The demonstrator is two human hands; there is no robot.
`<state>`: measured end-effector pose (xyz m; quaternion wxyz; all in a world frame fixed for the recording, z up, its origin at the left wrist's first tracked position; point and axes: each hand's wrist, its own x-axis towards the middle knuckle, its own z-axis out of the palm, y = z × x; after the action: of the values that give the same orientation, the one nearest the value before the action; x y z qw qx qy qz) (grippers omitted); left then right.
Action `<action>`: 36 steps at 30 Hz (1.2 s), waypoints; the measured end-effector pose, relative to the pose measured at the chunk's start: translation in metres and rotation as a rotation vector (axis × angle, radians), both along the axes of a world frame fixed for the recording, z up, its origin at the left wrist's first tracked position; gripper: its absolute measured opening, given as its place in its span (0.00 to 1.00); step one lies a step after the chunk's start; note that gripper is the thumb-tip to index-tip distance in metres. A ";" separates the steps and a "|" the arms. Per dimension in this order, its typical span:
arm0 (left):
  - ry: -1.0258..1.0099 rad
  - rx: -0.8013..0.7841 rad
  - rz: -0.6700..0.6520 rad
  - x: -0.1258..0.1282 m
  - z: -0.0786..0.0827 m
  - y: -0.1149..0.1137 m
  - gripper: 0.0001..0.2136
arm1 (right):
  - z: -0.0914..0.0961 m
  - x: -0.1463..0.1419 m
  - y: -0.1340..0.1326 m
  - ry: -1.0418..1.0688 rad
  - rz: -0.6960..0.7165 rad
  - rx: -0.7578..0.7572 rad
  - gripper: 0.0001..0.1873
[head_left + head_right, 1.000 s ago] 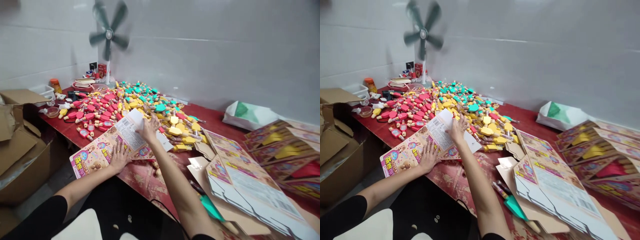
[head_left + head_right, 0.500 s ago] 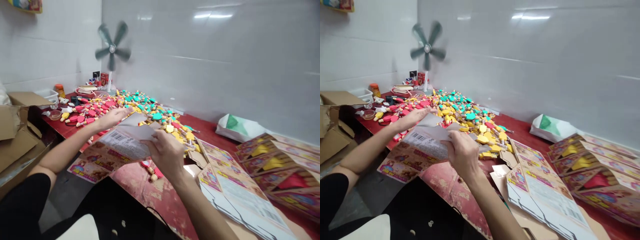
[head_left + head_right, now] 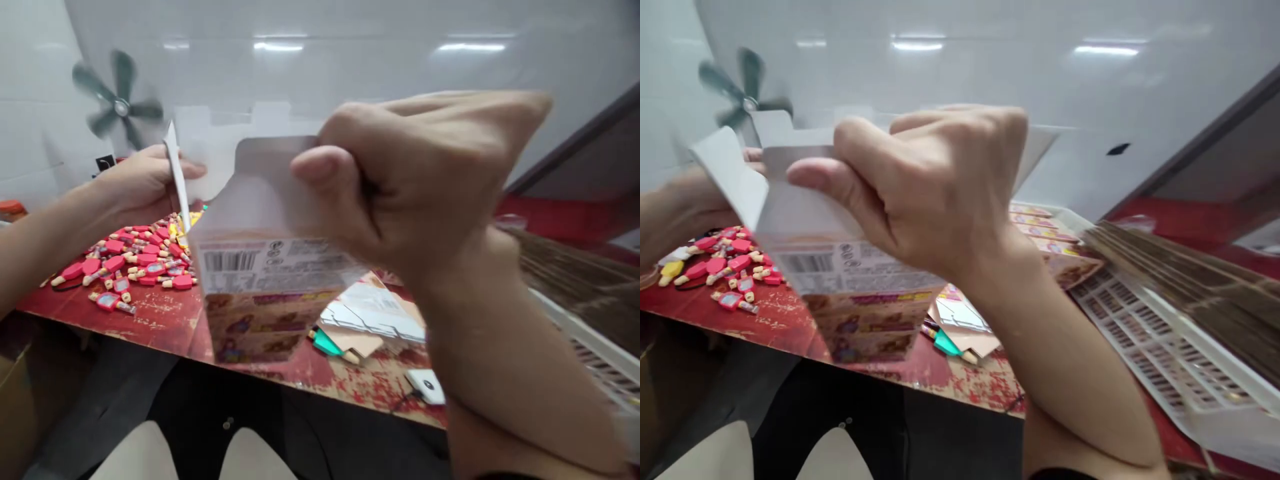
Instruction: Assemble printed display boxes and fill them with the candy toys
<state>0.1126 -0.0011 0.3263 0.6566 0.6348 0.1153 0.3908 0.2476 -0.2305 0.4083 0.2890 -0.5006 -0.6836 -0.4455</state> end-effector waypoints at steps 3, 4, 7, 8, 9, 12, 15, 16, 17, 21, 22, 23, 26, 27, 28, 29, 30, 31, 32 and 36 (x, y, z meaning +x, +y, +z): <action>0.024 -0.079 0.013 0.018 -0.042 -0.013 0.15 | -0.009 0.024 0.021 0.014 -0.106 -0.292 0.38; 0.040 -0.112 0.026 0.020 -0.057 -0.016 0.16 | -0.021 0.032 0.033 0.019 -0.091 -0.420 0.39; 0.085 -0.224 0.091 0.014 -0.102 -0.015 0.15 | -0.087 0.049 0.074 0.092 -0.035 -0.901 0.38; 0.099 -0.258 0.119 0.010 -0.116 -0.013 0.14 | -0.116 0.051 0.083 0.138 -0.041 -1.049 0.36; 0.110 -0.287 0.146 0.005 -0.129 -0.012 0.13 | -0.144 0.050 0.090 0.180 -0.048 -1.165 0.34; 0.169 -0.391 0.219 -0.003 -0.170 -0.018 0.08 | -0.214 0.040 0.095 0.262 -0.119 -1.344 0.30; 0.251 -0.508 0.307 0.000 -0.208 -0.037 0.06 | -0.248 0.027 0.093 0.297 -0.197 -1.409 0.32; 0.265 -0.528 0.337 0.002 -0.218 -0.042 0.05 | -0.253 0.024 0.094 0.301 -0.214 -1.394 0.32; 0.267 -0.534 0.365 0.006 -0.225 -0.046 0.04 | -0.256 0.023 0.095 0.297 -0.223 -1.358 0.32; 0.220 -0.530 0.526 0.020 -0.237 -0.037 0.08 | -0.263 0.028 0.107 0.311 -0.259 -1.161 0.25; 0.205 -0.535 0.571 0.022 -0.237 -0.032 0.10 | -0.264 0.031 0.111 0.363 -0.272 -1.175 0.25; 0.196 -0.544 0.603 0.022 -0.236 -0.029 0.11 | -0.265 0.034 0.115 0.429 -0.292 -1.217 0.25; 0.152 -0.590 0.499 0.017 -0.234 -0.031 0.18 | -0.269 0.041 0.124 0.574 -0.311 -1.362 0.27; 0.115 -0.592 0.438 0.014 -0.235 -0.035 0.22 | -0.270 0.042 0.126 0.606 -0.299 -1.369 0.27; 0.069 -0.584 0.392 0.010 -0.236 -0.041 0.25 | -0.272 0.044 0.127 0.639 -0.282 -1.350 0.26; 0.021 -0.568 0.368 0.006 -0.237 -0.046 0.27 | -0.274 0.044 0.127 0.677 -0.265 -1.313 0.26; -0.018 -0.547 0.373 0.003 -0.239 -0.051 0.29 | -0.276 0.045 0.126 0.716 -0.246 -1.264 0.25; -0.036 -0.523 0.401 0.001 -0.241 -0.054 0.30 | -0.278 0.045 0.125 0.747 -0.231 -1.209 0.24; -0.033 -0.509 0.423 0.000 -0.244 -0.055 0.31 | -0.280 0.046 0.124 0.762 -0.220 -1.155 0.22; 0.035 -0.526 0.510 0.007 -0.251 -0.045 0.34 | -0.286 0.048 0.118 0.803 -0.152 -1.021 0.17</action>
<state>0.1201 -0.0463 0.0756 0.6769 0.4015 0.3774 0.4880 0.2961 -0.1121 0.1225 0.2154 -0.7492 -0.6110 0.1376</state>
